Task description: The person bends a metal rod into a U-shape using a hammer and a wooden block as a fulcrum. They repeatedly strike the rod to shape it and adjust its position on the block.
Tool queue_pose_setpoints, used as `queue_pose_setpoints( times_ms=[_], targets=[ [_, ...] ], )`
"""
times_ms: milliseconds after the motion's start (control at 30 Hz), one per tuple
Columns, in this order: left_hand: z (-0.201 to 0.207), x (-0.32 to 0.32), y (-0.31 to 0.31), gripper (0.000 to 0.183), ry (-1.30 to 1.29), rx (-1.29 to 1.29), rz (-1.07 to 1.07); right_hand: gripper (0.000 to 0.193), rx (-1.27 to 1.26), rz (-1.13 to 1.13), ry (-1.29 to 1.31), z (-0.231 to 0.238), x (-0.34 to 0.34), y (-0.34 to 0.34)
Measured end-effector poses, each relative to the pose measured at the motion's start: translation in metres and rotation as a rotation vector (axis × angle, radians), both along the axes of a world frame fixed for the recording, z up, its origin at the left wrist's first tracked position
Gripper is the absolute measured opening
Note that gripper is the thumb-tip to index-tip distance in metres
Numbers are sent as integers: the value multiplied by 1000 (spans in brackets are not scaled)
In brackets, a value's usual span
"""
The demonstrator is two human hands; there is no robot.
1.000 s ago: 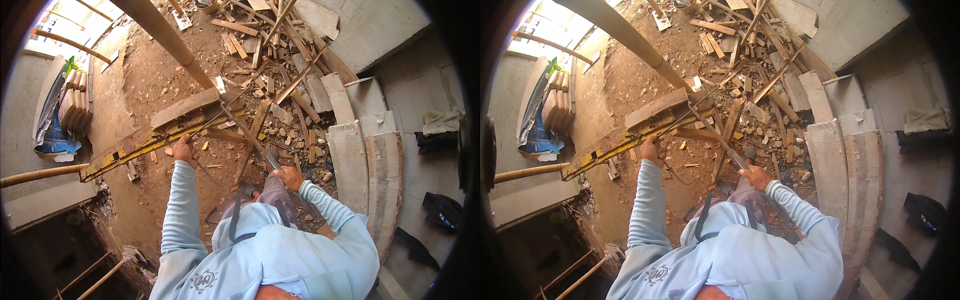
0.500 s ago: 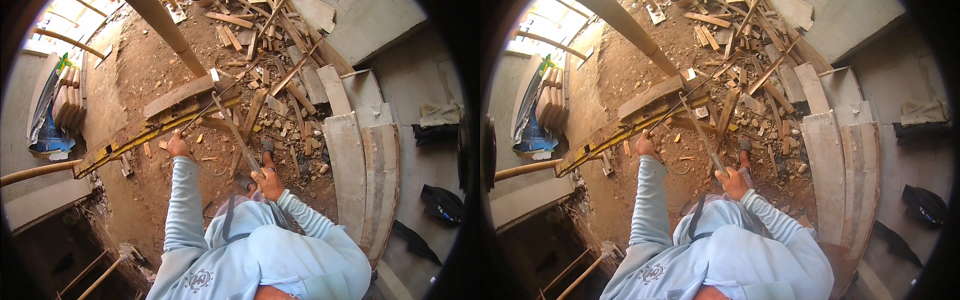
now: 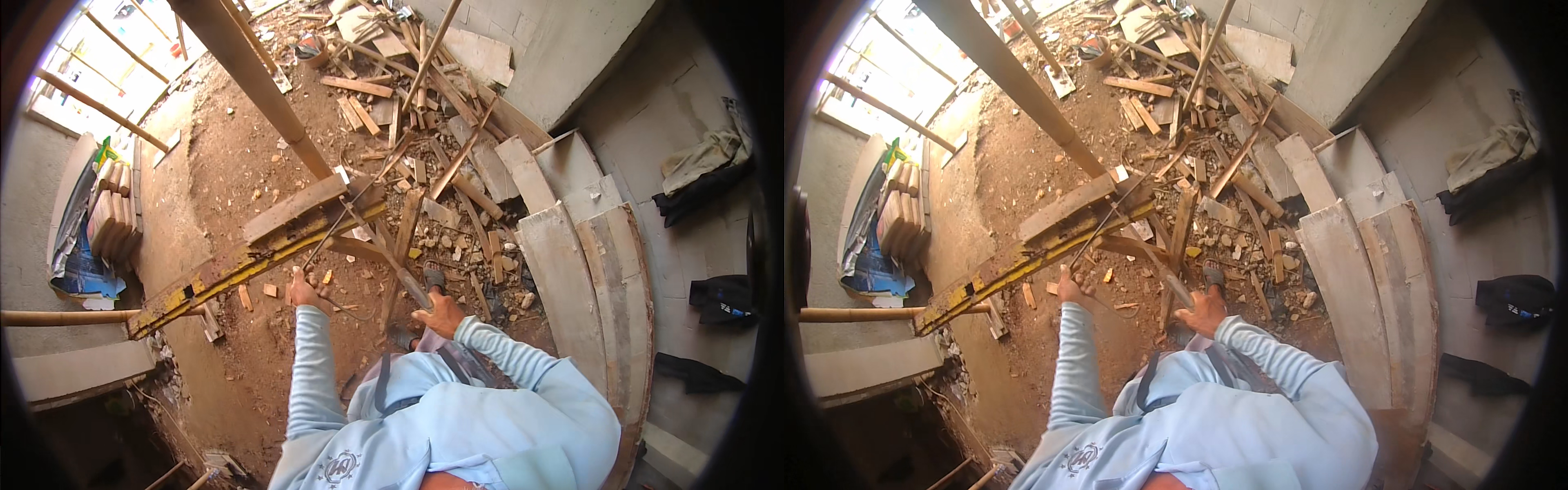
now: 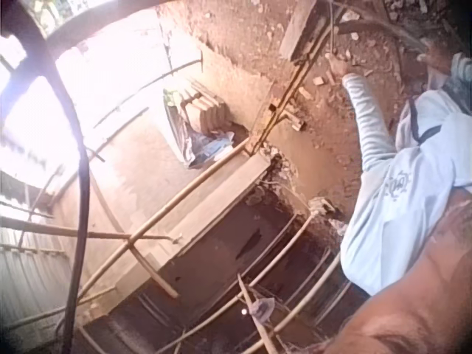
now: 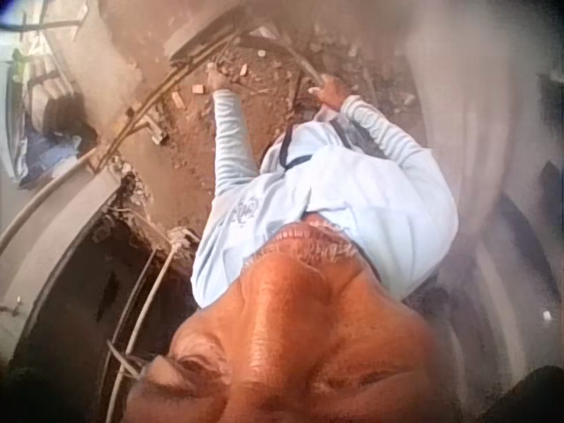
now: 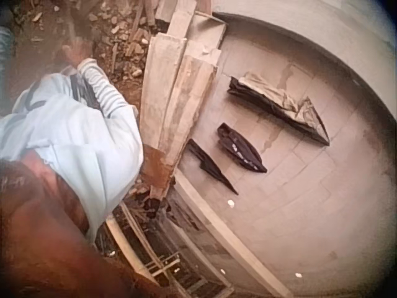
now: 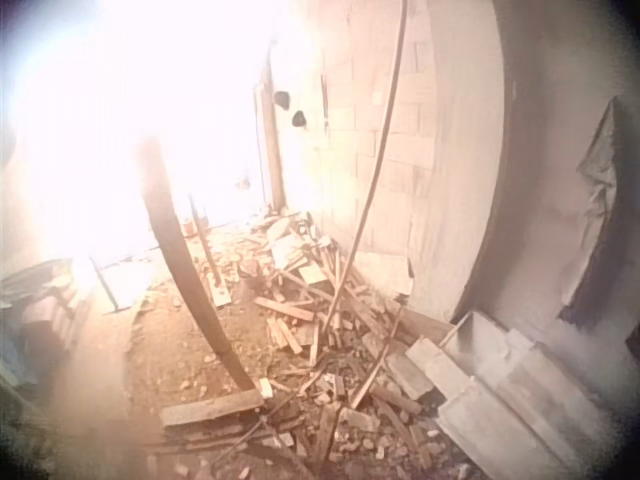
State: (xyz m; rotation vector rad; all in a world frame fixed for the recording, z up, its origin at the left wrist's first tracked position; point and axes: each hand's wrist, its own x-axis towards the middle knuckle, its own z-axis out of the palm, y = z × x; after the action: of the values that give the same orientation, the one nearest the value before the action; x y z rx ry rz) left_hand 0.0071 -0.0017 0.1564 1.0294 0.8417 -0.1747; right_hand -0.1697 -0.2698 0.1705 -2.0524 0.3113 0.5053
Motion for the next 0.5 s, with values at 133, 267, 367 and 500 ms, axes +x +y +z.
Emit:
queue_pose_setpoints(
  times_ms=[133, 267, 367, 500],
  targets=[
    [34, -8, 8, 35, -272, 178, -133, 36, -226, -8, -233, 3, 3, -12],
    [94, 8, -7, 33, -465, 314, -358, 33, -341, -73, -474, 37, 44, -36],
    [131, 24, 16, 34, -555, 131, -549, 35, -352, 38, -679, 62, 102, -50],
    [198, 41, 34, 30, -478, -17, -777, 39, -196, 33, -943, 91, 161, -43]
  ],
)
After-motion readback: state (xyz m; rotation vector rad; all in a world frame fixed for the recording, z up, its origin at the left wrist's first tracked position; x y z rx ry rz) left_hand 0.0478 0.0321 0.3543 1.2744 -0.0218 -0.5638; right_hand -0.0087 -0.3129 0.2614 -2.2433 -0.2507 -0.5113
